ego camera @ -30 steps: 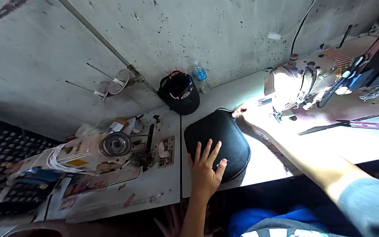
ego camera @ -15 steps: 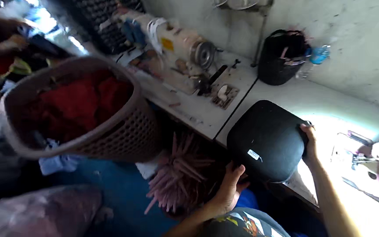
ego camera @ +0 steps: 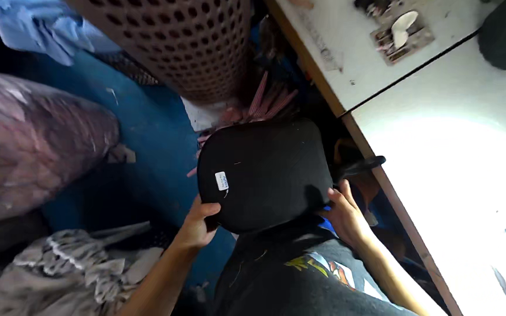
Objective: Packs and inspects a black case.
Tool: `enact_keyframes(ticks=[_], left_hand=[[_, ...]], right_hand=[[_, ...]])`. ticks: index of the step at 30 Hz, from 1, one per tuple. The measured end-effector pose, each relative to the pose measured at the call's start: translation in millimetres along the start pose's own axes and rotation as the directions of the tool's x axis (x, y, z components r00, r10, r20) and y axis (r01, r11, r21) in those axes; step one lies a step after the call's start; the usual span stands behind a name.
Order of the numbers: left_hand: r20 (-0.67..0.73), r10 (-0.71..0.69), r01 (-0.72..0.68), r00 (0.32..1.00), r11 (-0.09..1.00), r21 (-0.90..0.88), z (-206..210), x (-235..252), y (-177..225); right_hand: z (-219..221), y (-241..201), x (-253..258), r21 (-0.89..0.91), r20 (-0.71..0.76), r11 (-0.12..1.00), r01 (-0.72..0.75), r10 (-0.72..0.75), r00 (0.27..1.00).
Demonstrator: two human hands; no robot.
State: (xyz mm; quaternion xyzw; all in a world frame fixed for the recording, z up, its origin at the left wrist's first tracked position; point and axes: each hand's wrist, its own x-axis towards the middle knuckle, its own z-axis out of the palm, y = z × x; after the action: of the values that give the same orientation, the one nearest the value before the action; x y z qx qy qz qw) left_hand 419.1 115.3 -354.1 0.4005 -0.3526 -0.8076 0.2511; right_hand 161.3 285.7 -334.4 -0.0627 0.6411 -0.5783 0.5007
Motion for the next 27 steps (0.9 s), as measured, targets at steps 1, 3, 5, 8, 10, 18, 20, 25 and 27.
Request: enact_keyframes(ticks=[1, 3, 5, 8, 10, 18, 20, 25, 27], left_hand=[[-0.028, -0.008, 0.009, 1.0, 1.0, 0.027, -2.9, 2.0, -7.1], [-0.099, -0.056, 0.065, 0.994, 0.994, 0.088, 0.7, 12.7, -13.9], [-0.133, -0.114, 0.131, 0.985, 0.984, 0.123, 13.4, 32.4, -12.2], [-0.183, -0.163, 0.173, 0.97, 0.984, 0.043, 51.9, 79.4, -16.7], [-0.173, -0.167, 0.166, 0.971, 0.986, -0.019, 79.7, 113.5, -26.5], [-0.069, -0.123, 0.114, 0.99, 0.986, -0.118, 137.6, 243.6, -48.9], [-0.082, -0.075, 0.069, 0.994, 0.995, -0.075, 145.8, 268.6, -51.8], [0.015, -0.116, 0.115, 0.993, 0.993, 0.011, 187.3, 301.4, -82.8], [0.028, -0.08, 0.077, 0.996, 0.99, 0.115, 204.2, 313.3, -107.8]], right_hand=[[3.8, 3.6, 13.0, 0.022, -0.008, 0.997, -0.069, 0.069, 0.998], [7.4, 2.7, 37.3, 0.029, -0.039, 0.991, -0.128, 0.129, 0.991], [6.0, -5.2, 60.3, 0.047, -0.09, 0.983, -0.176, 0.179, 0.98], [-7.4, -16.2, 93.7, 0.071, -0.252, 0.978, -0.196, 0.208, 0.945], [-23.0, -20.3, 111.5, 0.095, -0.335, 0.991, -0.093, 0.12, 0.934], [-42.7, -31.9, 133.9, -0.663, -0.453, 0.698, -0.271, -0.085, 0.888], [-50.1, -25.4, 154.0, -0.791, -0.39, 0.542, -0.285, -0.086, 0.917], [-67.4, -5.7, 199.4, -0.96, -0.279, -0.08, -0.268, 0.211, 0.937], [-61.8, -13.7, 202.3, -0.929, -0.367, -0.156, -0.335, 0.273, 0.889]])
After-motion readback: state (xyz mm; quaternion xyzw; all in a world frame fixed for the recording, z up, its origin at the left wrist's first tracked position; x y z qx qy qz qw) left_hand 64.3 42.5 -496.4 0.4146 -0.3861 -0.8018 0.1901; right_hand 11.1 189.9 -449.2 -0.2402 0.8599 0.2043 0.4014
